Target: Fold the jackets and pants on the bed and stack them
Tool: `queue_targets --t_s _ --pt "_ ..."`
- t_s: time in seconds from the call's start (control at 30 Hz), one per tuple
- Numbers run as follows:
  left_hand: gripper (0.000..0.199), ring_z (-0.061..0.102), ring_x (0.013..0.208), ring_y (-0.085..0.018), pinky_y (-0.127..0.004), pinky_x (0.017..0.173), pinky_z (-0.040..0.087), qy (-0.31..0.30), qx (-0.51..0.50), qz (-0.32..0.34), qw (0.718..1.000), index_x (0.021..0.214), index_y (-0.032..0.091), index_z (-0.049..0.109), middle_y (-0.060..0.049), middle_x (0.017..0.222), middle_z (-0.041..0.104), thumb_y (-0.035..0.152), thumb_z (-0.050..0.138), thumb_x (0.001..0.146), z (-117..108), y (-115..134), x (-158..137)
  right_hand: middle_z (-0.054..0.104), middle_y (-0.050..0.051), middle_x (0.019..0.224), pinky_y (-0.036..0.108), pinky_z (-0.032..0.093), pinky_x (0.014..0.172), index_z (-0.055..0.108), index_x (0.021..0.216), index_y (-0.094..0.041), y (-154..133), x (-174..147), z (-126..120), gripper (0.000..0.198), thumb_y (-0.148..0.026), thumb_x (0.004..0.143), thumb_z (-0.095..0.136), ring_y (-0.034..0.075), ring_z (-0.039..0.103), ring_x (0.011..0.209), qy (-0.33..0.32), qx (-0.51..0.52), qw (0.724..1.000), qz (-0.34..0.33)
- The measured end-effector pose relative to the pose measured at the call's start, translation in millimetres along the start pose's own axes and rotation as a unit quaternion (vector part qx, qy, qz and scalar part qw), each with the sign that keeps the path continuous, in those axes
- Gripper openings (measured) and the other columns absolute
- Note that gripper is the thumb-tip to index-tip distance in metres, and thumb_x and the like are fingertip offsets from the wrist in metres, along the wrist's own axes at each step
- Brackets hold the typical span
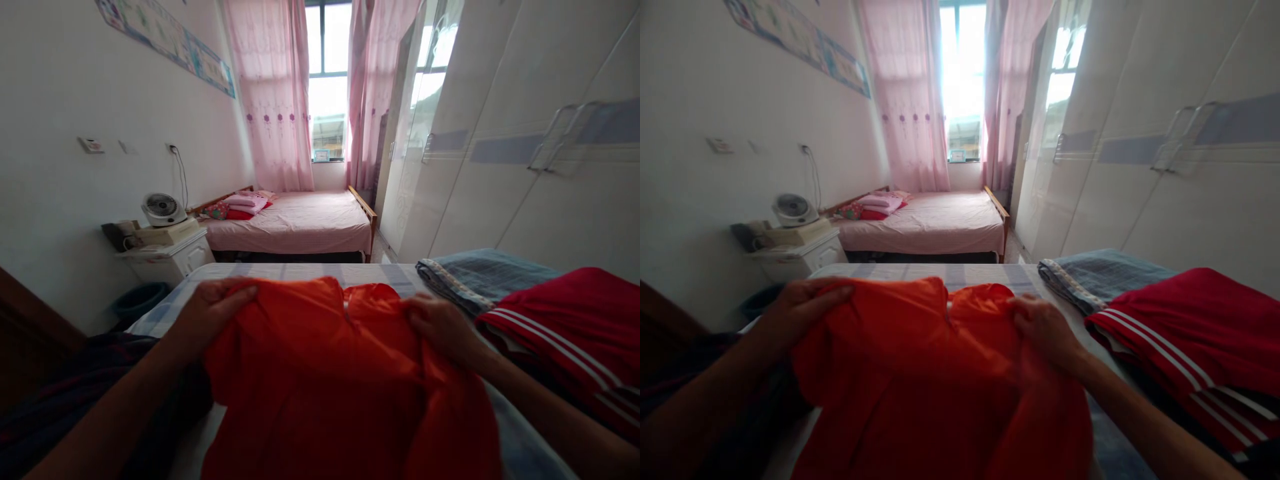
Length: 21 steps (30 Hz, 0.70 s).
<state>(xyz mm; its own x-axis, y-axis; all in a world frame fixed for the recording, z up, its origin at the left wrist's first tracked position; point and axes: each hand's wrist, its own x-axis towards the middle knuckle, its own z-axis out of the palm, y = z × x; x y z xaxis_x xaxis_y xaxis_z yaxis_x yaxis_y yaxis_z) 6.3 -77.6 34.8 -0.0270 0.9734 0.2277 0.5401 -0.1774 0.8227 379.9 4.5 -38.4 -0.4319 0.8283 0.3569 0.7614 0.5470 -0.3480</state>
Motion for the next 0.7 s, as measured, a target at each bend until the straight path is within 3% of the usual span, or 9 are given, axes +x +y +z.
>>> queue_targets --t_s 0.03,0.1,0.17,0.23,0.33,0.43,0.5,0.63,0.7 --pt "0.036 0.064 0.090 -0.021 -0.032 0.084 0.049 0.093 0.065 0.052 0.992 0.105 0.018 0.067 -0.002 0.095 0.071 0.042 0.053 0.083 -5.5 10.4 7.1 0.062 0.004 0.090 0.028 0.043 0.076 0.067 0.096 -0.021 -2.2 17.9 -13.4 0.029 -0.022 0.083 0.041 0.018 0.059 0.081 0.077 -0.045 0.996 -0.011" --pt "0.034 0.062 0.096 -0.021 -0.035 0.091 0.045 0.246 0.216 0.127 0.936 0.110 0.021 0.066 -0.002 0.103 0.069 0.039 0.047 0.088 -10.4 23.7 29.7 0.060 0.005 0.097 0.029 0.043 0.073 0.063 0.106 -0.022 -4.6 58.1 -33.6 0.031 -0.029 0.089 0.039 0.019 0.058 0.085 0.204 -0.124 0.971 -0.009" --pt "0.038 0.059 0.102 -0.024 -0.039 0.093 0.043 0.297 0.346 0.131 0.880 0.118 0.019 0.061 -0.007 0.111 0.066 0.036 0.037 0.093 -6.5 23.2 58.6 0.058 0.007 0.105 0.029 0.043 0.071 0.059 0.114 -0.022 -4.2 96.4 -39.2 0.033 -0.031 0.091 0.037 0.021 0.057 0.089 0.258 -0.180 0.949 0.013" --pt "0.040 0.055 0.108 -0.028 -0.043 0.094 0.042 0.269 0.423 0.103 0.859 0.123 0.013 0.056 -0.014 0.116 0.061 0.032 0.036 0.093 4.7 8.7 82.8 0.057 0.010 0.112 0.033 0.044 0.074 0.055 0.120 -0.018 -2.5 122.0 -28.9 0.035 -0.028 0.090 0.039 0.024 0.057 0.094 0.239 -0.219 0.945 0.045" --pt "0.046 0.048 0.118 -0.031 -0.045 0.098 0.039 0.172 0.451 0.107 0.869 0.130 0.011 0.050 -0.017 0.125 0.054 0.026 0.050 0.086 28.4 -29.4 84.3 0.052 0.015 0.125 0.040 0.044 0.084 0.048 0.128 -0.012 -2.3 118.9 5.8 0.043 -0.022 0.086 0.045 0.029 0.053 0.106 0.157 -0.220 0.960 0.071" --pt "0.042 0.052 0.117 -0.023 -0.033 0.098 0.043 0.022 0.436 0.139 0.889 0.124 0.021 0.057 -0.009 0.128 0.056 0.032 0.056 0.083 47.5 -67.8 35.0 0.049 0.012 0.132 0.041 0.041 0.094 0.050 0.125 -0.016 -7.9 64.0 41.7 0.039 -0.022 0.087 0.046 0.026 0.048 0.117 0.051 -0.141 0.989 0.001" --pt "0.047 0.045 0.126 -0.026 -0.039 0.103 0.040 -0.076 0.392 0.138 0.906 0.129 0.025 0.052 -0.009 0.138 0.048 0.043 0.052 0.086 51.9 -85.6 -13.0 0.051 0.008 0.131 0.037 0.039 0.098 0.053 0.122 -0.020 -14.3 11.5 56.5 0.034 -0.025 0.090 0.044 0.021 0.046 0.121 0.007 -0.081 0.996 -0.048" --pt "0.091 0.026 0.136 -0.037 -0.057 0.106 0.031 -0.140 0.384 0.156 0.899 0.144 0.034 0.027 -0.008 0.152 0.023 0.056 0.070 0.066 46.4 -104.0 -89.8 0.048 0.006 0.136 0.036 0.030 0.106 0.044 0.134 -0.022 -28.1 -76.8 63.4 0.056 -0.047 0.085 0.054 0.023 0.035 0.130 -0.002 -0.077 0.979 -0.190" --pt "0.086 0.027 0.136 -0.037 -0.058 0.104 0.031 -0.128 0.407 0.125 0.896 0.143 0.033 0.028 -0.009 0.152 0.025 0.038 0.070 0.069 45.9 -111.4 -105.4 0.046 0.006 0.139 0.038 0.019 0.110 0.041 0.137 -0.019 -34.3 -97.3 65.4 0.069 -0.051 0.079 0.060 0.026 0.029 0.134 0.015 -0.110 0.963 -0.247"
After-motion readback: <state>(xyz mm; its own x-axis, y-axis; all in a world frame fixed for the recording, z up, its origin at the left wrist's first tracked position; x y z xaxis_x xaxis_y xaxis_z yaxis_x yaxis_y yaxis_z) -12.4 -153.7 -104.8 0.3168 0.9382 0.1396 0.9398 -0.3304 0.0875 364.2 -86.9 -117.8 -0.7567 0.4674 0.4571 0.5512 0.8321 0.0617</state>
